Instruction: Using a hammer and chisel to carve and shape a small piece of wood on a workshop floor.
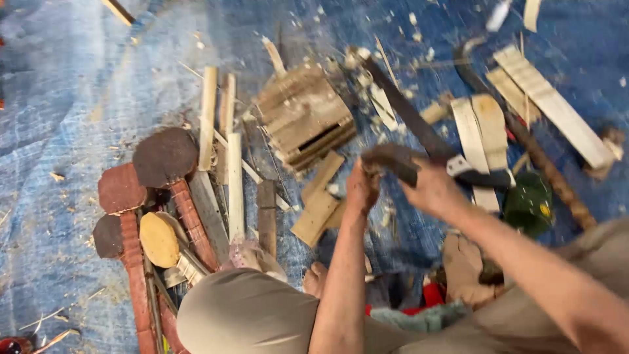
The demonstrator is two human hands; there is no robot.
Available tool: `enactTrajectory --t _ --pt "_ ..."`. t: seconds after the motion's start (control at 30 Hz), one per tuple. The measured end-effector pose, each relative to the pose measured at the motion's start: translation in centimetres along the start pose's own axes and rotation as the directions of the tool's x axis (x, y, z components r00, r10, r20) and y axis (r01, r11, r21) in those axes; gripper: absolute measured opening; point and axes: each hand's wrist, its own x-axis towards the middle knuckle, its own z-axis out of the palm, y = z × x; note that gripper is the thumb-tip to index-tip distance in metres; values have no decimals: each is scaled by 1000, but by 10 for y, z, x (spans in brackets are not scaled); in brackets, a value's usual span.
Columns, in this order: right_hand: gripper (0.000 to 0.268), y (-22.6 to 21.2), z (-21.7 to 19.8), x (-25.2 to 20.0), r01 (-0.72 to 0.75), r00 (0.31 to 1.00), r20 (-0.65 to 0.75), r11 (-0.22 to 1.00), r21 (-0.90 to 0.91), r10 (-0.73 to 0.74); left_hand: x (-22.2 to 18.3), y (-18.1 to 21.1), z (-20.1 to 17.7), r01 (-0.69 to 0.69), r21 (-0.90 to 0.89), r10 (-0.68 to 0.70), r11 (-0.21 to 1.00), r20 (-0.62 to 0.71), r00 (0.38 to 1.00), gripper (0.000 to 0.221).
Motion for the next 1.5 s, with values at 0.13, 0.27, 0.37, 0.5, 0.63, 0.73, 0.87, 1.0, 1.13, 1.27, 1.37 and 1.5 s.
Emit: enactTrajectory --t 0.13,0.27,0.37,0.5,0.63,0.73,0.87,1.0,1.13,1.27,1.37,1.5 --pt "43 -32 -53 -27 -69 996 -40 991 117 74 2 -7 1 -84 3 84 996 -84 993 30" --pt "43 -12 -33 -49 80 886 -462 976 204 24 10 -45 3 -45 -180 15 983 -167 986 39" --pt "52 20 0 -54 3 893 -410 909 416 185 8 -31 -16 63 -254 -115 965 -194 974 27" --pt "60 40 8 -63 -96 935 -233 824 558 267 13 -16 -34 168 -368 -248 914 -181 952 33" --pt "62 38 6 -59 -151 933 -193 818 556 303 16 -20 -36 18 -345 -114 938 -260 959 35" --pt "60 49 23 -52 -187 930 -171 820 541 325 12 -21 -34 -12 -324 -73 946 -249 966 36" --pt "57 45 27 -51 -204 932 -140 802 561 335 11 -33 -23 -23 -337 -53 941 -214 975 42" --pt "59 36 20 -55 -218 941 -92 793 569 324 14 -53 -17 -25 -345 -46 938 -196 979 38" --pt "56 28 8 -53 -292 943 19 796 530 333 15 -60 -11 -18 -337 -41 941 -165 985 36" --pt "53 8 -12 -53 -312 944 83 788 530 318 9 -49 -16 -6 -258 -32 966 -142 989 32" --pt "53 34 18 -44 -339 936 88 810 478 340 7 -48 -8 -56 -230 19 972 -160 987 38" --pt "35 29 19 -60 -228 960 -10 803 550 280 -1 -31 -7 -136 -250 96 959 -165 982 34"
